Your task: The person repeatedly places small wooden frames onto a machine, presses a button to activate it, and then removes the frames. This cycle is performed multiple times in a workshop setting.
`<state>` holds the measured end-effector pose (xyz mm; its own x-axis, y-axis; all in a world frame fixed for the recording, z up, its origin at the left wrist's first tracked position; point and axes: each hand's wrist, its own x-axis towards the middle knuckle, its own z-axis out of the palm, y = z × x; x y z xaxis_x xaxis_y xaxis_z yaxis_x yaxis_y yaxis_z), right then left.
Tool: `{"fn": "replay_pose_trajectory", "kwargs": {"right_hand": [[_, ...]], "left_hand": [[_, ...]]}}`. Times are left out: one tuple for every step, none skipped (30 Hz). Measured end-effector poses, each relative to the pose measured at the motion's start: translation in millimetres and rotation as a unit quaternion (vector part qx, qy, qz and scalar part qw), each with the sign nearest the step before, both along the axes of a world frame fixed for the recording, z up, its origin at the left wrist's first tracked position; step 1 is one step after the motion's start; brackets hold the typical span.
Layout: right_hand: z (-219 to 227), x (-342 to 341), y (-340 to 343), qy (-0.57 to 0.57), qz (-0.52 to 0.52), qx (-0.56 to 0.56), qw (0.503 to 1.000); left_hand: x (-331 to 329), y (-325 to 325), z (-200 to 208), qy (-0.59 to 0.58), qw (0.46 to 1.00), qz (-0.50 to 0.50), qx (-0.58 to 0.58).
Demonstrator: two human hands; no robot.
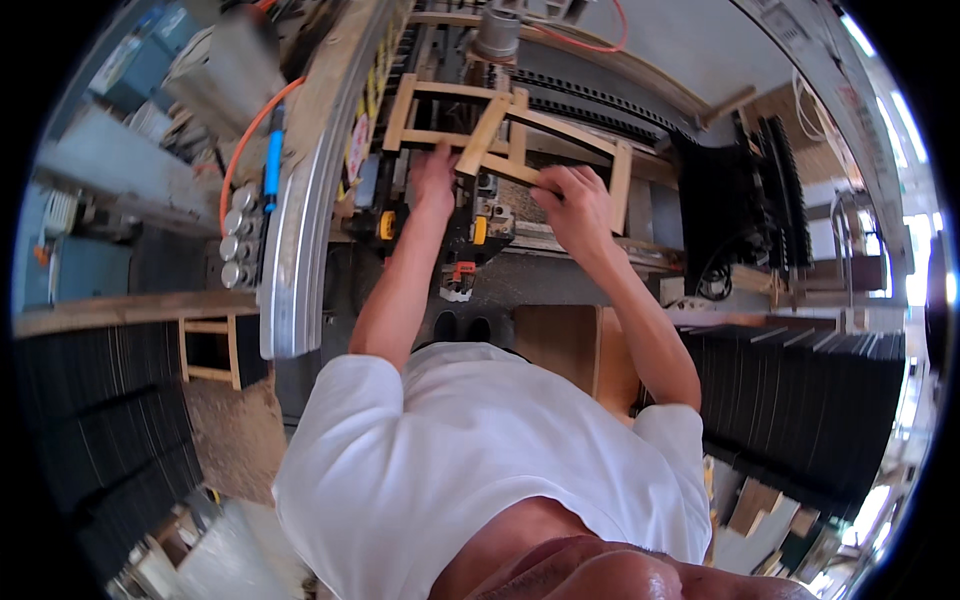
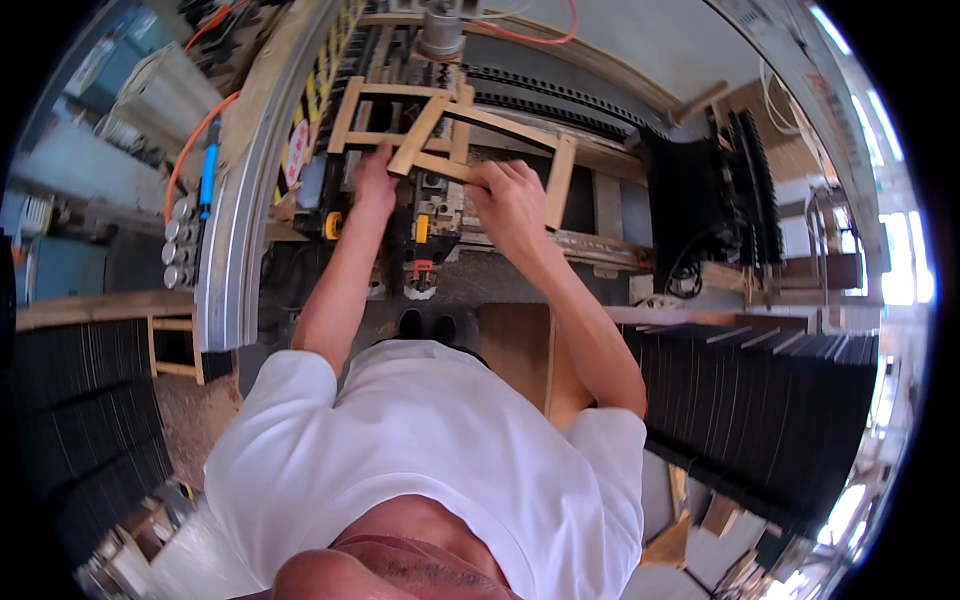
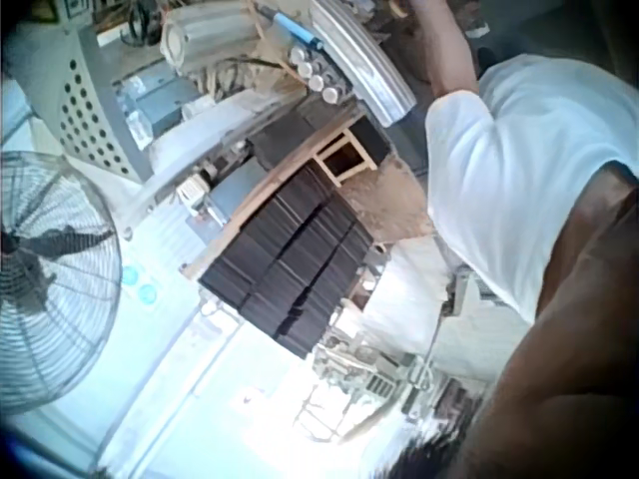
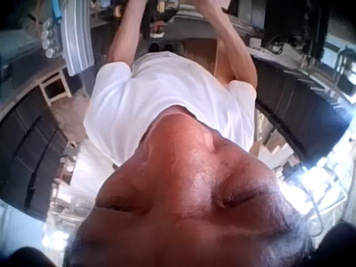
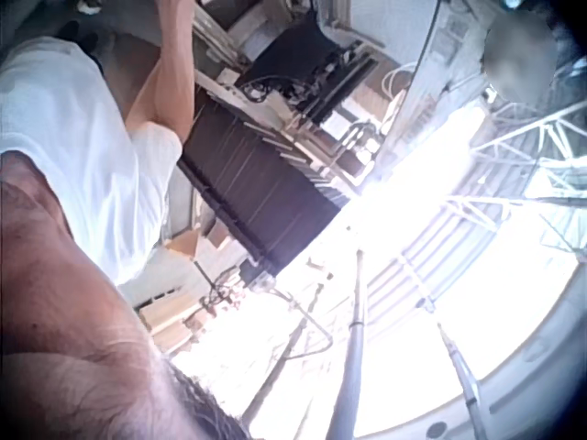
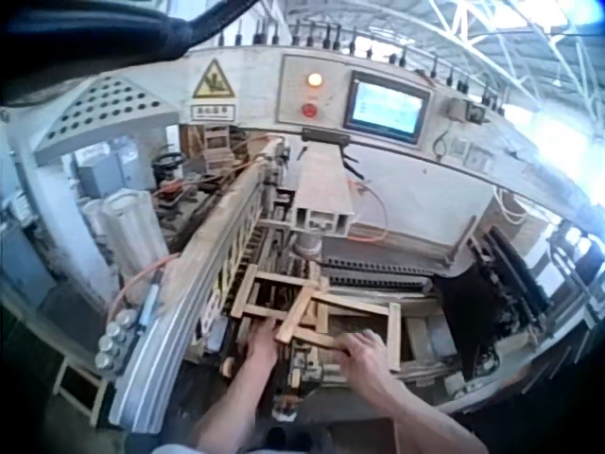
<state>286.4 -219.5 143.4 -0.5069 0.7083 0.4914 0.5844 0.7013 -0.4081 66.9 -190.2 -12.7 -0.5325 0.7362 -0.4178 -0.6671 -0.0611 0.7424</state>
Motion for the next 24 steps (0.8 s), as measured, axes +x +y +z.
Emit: {"fn": "replay_pose_trajectory", "kwargs": {"right_hand": [[-11, -15, 13, -0.003, 0.014, 0.002, 1.0], [-21, -29, 23, -0.005, 0.026, 0.004, 1.0], [-31, -43, 32, -0.001, 0.038, -0.009, 0.999], [-36, -59, 36, -0.002, 0.061, -0.008, 0.998], [-46, -72, 45, -0.018, 0.082, -0.009, 0.996], [-54, -82, 47, -0.035, 0.103, -0.014, 0.994], [-61, -86, 48, -0.049, 0.115, -0.008, 0.992], [-68, -87, 50, -0.063, 0.125, -0.002, 0.99], [-72, -88, 50, -0.076, 0.137, 0.005, 0.988], [-68, -91, 46, -0.107, 0.147, 0.003, 0.983], [-64, -91, 47, -0.153, 0.142, -0.026, 0.978], [-64, -91, 50, -0.168, 0.133, -0.055, 0.975], [-64, -86, 55, -0.156, 0.125, -0.078, 0.977], [-65, -87, 60, -0.187, 0.111, -0.092, 0.972], [-55, -93, 59, -0.224, 0.129, -0.094, 0.961], [-62, -93, 62, -0.191, 0.157, -0.061, 0.967], [-72, -93, 72, -0.147, 0.188, -0.025, 0.971], [-73, -99, 73, -0.139, 0.199, -0.004, 0.97], [-78, -101, 83, -0.121, 0.215, 0.001, 0.969], [-83, -102, 93, -0.102, 0.229, 0.006, 0.968], [-86, -109, 102, -0.119, 0.21, 0.004, 0.97], [-88, -120, 106, -0.135, 0.192, 0.001, 0.972], [-89, -129, 110, -0.138, 0.17, -0.001, 0.976], [-94, -136, 120, -0.137, 0.176, 0.013, 0.975]], "left_hand": [[3, -18, -1, -0.023, 0.998, -0.039, 0.035], [6, -34, 0, -0.045, 0.993, -0.079, 0.07], [9, -45, 6, -0.063, 0.989, -0.091, 0.093], [7, -52, 0, -0.04, 0.987, -0.097, 0.119], [5, -56, -5, -0.032, 0.984, -0.101, 0.142], [5, -63, -6, -0.025, 0.981, -0.104, 0.161], [6, -65, -6, -0.037, 0.979, -0.099, 0.175], [8, -65, -5, -0.048, 0.976, -0.097, 0.19], [9, -64, -4, -0.059, 0.972, -0.092, 0.206], [5, -67, -10, -0.076, 0.973, -0.073, 0.204], [4, -64, -14, -0.084, 0.971, -0.074, 0.21], [1, -62, -22, -0.089, 0.97, -0.067, 0.216], [7, -55, -24, -0.096, 0.972, -0.051, 0.209], [13, -49, -26, -0.104, 0.973, -0.03, 0.202], [16, -46, -30, -0.087, 0.978, 0.005, 0.19], [18, -45, -35, -0.073, 0.98, 0.028, 0.181], [22, -47, -37, -0.07, 0.982, 0.035, 0.175], [26, -56, -33, -0.066, 0.982, 0.042, 0.172], [34, -69, -18, -0.085, 0.981, 0.06, 0.165], [45, -83, -3, -0.104, 0.979, 0.075, 0.158], [49, -99, -3, -0.087, 0.981, 0.07, 0.161], [54, -115, -1, -0.095, 0.981, 0.077, 0.151], [59, -135, 0, -0.09, 0.983, 0.07, 0.142], [63, -155, 2, -0.085, 0.986, 0.057, 0.135]]}}
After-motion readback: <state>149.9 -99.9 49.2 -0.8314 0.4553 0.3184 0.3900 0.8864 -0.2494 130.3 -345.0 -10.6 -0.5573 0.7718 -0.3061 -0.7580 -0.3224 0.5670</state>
